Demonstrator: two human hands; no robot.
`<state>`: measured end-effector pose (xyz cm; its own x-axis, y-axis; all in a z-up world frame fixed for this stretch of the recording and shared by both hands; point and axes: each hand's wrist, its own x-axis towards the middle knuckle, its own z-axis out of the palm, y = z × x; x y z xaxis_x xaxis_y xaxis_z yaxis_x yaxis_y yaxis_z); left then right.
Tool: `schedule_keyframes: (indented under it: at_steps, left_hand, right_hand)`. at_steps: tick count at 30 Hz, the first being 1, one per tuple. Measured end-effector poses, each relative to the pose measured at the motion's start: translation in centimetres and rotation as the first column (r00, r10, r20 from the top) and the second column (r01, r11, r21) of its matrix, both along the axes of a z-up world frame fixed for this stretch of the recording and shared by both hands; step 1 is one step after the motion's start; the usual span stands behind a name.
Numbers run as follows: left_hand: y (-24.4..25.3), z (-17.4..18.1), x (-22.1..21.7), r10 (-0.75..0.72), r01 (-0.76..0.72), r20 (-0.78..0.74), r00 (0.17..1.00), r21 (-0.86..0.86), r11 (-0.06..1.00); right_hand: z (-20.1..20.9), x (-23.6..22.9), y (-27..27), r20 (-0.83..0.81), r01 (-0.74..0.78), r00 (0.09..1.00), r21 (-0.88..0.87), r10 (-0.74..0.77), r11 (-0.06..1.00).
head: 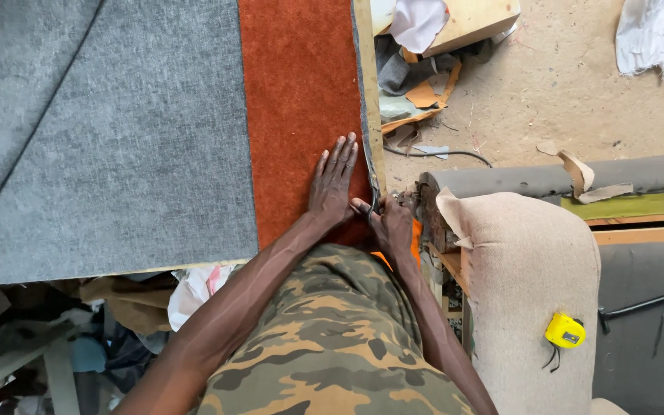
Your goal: The person cuts a large piece of light gray fabric on a wooden board using scissors. They then place a piece of orange fabric on the board, smooth it out, and trim the edges with scissors.
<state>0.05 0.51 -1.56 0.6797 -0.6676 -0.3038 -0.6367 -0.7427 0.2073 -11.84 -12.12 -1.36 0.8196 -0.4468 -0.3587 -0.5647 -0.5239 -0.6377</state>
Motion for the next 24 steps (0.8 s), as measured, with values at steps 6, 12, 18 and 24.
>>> schedule_keyframes:
  at_steps: [6, 12, 18, 24]
  left_hand:
    - [0.1, -2.1, 0.2, 0.002, -0.002, 0.027, 1.0, -0.002, 1.0]
    - [-0.1, -1.8, 0.2, -0.004, 0.003, 0.026, 1.0, 0.031, 1.0]
    - [0.3, -0.7, 1.7, -0.026, 0.024, -0.061, 0.998, -0.031, 0.999]
    - [-0.5, 0.7, 7.3, -0.063, 0.062, -0.027, 0.998, -0.03, 0.998]
  right_hand:
    - [-5.0, 0.8, -0.4, 0.034, -0.079, 0.996, -0.054, 0.081, 0.995]
    - [-2.4, 0.7, -0.4, 0.216, -0.066, 0.973, -0.058, 0.077, 0.996]
    - [-1.9, 1.1, -0.5, 0.144, -0.022, 0.989, -0.043, 0.028, 0.999]
    - [-2.1, 2.6, -1.0, 0.045, -0.015, 0.999, -0.053, 0.017, 0.998]
